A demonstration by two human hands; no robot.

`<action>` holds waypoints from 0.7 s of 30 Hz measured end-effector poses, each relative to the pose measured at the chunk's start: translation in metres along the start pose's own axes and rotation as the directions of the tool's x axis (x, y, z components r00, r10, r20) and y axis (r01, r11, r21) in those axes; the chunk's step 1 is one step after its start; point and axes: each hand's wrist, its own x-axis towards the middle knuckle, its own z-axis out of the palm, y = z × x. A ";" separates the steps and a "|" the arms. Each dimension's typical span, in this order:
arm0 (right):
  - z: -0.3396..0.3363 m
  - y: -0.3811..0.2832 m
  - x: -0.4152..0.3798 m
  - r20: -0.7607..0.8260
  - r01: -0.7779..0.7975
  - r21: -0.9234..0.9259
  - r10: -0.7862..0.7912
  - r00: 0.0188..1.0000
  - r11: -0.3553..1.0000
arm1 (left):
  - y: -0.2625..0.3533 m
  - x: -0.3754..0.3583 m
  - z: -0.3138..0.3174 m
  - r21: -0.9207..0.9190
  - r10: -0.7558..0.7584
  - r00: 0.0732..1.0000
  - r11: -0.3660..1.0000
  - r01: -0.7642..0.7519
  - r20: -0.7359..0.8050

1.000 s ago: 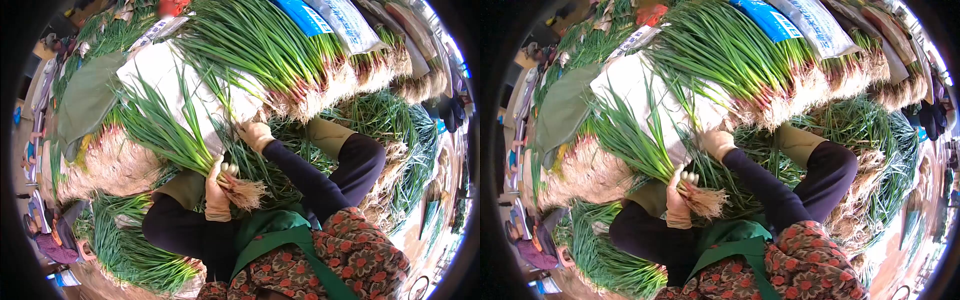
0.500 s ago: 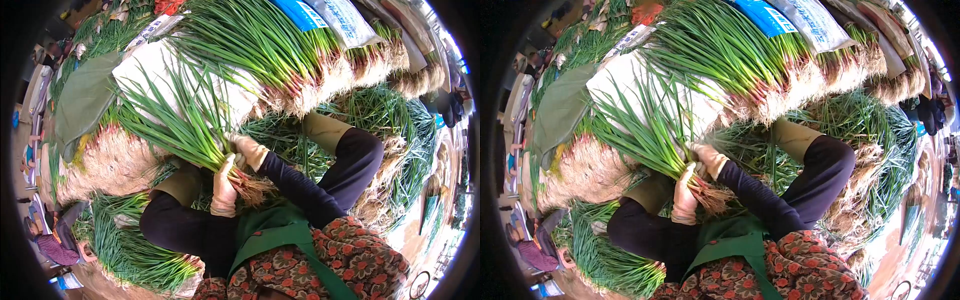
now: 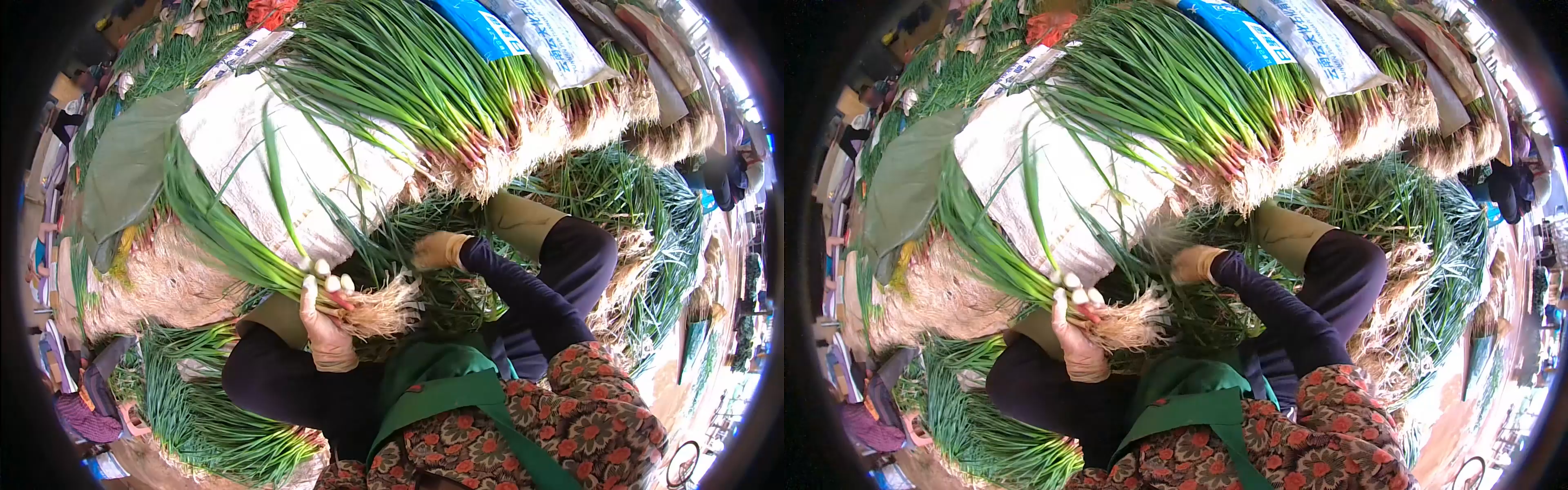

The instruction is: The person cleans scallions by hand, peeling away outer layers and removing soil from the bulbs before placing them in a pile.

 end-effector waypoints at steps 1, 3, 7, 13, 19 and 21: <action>0.001 0.002 -0.005 0.229 -0.110 0.085 0.088 0.970 0.990 | -0.003 0.003 -0.002 0.014 -0.052 0.999 0.999 0.052 0.009; -0.013 0.021 -0.004 -0.496 0.121 -0.090 -0.150 0.856 0.989 | -0.008 0.005 -0.005 0.051 -0.161 0.987 0.986 0.159 0.024; -0.051 0.057 0.031 -0.739 -0.460 0.266 0.486 0.466 0.847 | -0.031 0.009 -0.004 0.006 -0.309 0.951 0.951 0.309 0.034; -0.054 -0.062 -0.022 -0.295 -0.093 0.257 0.170 0.940 0.962 | -0.041 0.014 -0.019 0.329 -0.383 0.919 0.860 0.391 -0.090; -0.073 -0.020 -0.054 -0.665 -0.224 -0.118 0.091 0.742 0.967 | -0.046 0.006 -0.005 -0.094 -0.274 0.946 0.952 0.293 0.174; -0.122 0.005 -0.064 -0.639 -0.533 0.259 0.556 0.531 0.806 | -0.032 -0.005 0.016 -0.023 -0.223 0.972 0.974 0.226 0.078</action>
